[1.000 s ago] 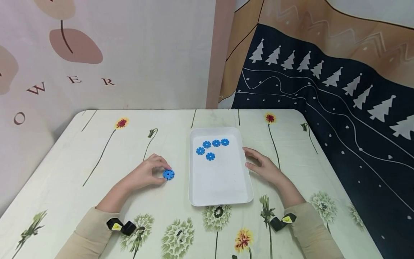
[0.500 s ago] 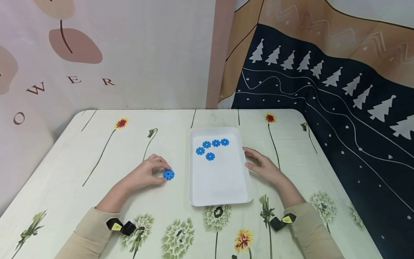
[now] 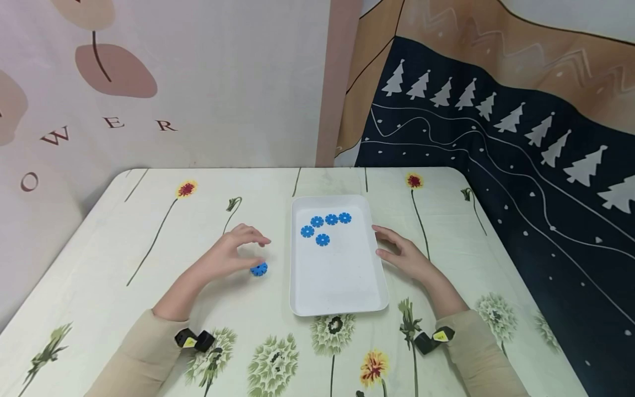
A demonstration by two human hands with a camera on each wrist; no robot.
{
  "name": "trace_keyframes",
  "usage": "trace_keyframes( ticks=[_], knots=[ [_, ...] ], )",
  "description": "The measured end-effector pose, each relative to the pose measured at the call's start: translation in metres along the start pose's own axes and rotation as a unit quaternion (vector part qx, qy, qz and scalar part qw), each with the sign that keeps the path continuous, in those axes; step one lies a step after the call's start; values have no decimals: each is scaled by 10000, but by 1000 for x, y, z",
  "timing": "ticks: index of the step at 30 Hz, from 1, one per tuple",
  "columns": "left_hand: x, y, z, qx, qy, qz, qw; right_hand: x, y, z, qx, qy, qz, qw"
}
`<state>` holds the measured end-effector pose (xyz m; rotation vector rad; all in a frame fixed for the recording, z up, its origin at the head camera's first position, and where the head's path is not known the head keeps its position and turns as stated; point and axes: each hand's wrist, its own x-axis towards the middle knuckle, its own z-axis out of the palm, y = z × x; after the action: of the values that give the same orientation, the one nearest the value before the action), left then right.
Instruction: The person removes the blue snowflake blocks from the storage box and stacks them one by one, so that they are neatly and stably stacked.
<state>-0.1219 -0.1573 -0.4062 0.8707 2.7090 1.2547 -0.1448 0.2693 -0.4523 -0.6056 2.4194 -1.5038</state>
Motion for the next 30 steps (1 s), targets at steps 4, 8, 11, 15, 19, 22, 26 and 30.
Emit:
trace_keyframes(
  ticks=[4,8,11,15,19,22,26,30],
  knots=[
    [16,8,6,9,52,152,9999,0,1,0,15,6,-5,10000],
    [32,14,15,58,-50,295,9995,0,2,1,42,1,-11,10000],
    [44,18,22,166,-204,359,9990,0,3,1,41,-14,-52,10000],
    [58,22,32,438,-408,331,9977,0,3,2,7,-25,-65,10000],
    [73,23,42,791,-710,190,9942,0,2,2,-38,-28,-40,10000],
    [86,24,47,932,-962,32,9910,0,1,1,-68,-8,-5,10000],
    [101,24,52,1123,-1217,-7,9862,0,1,1,-111,1,11,9999],
    [112,23,53,1326,-1380,135,9814,1,1,1,-84,-15,13,10000]
  ],
)
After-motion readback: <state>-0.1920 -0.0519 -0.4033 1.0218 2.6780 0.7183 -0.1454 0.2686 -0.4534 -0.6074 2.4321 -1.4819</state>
